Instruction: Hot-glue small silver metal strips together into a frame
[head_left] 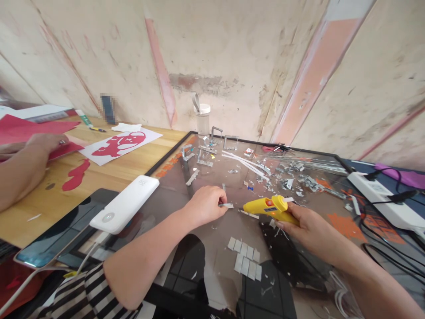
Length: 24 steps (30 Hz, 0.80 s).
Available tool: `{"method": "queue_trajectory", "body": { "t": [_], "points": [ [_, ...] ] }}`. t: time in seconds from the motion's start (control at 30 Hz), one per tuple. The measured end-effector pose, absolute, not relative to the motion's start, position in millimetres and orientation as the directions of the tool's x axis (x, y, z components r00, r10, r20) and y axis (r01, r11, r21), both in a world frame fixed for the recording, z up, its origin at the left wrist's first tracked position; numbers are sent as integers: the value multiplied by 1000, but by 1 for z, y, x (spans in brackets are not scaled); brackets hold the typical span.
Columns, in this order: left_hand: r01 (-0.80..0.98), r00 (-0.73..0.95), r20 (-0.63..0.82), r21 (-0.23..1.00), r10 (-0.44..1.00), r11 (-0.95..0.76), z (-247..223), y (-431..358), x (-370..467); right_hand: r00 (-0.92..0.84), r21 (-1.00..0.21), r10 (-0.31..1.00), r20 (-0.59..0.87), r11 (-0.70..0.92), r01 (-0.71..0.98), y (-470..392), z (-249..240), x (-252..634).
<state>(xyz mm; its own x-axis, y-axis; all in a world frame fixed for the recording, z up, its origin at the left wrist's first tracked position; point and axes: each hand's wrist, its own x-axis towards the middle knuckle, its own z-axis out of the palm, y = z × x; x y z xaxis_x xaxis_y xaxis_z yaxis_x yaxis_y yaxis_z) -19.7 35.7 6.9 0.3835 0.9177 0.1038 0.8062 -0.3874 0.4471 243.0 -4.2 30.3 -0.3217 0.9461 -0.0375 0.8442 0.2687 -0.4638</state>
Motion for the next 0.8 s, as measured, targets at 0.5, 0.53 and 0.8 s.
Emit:
{"method": "queue_trajectory", "body": {
  "t": [0.5, 0.53, 0.8],
  "points": [
    [718, 515, 261, 388, 816, -578, -7, 32, 2, -352, -487, 935, 49, 330, 809, -4, 32, 241],
    [712, 524, 261, 388, 811, -585, -7, 33, 4, -351, -480, 935, 43, 328, 813, -4, 32, 241],
    [678, 529, 244, 455, 813, -578, -10, 40, 9, -341, -449, 938, 65, 333, 829, -6, 29, 241]
  ]
}}
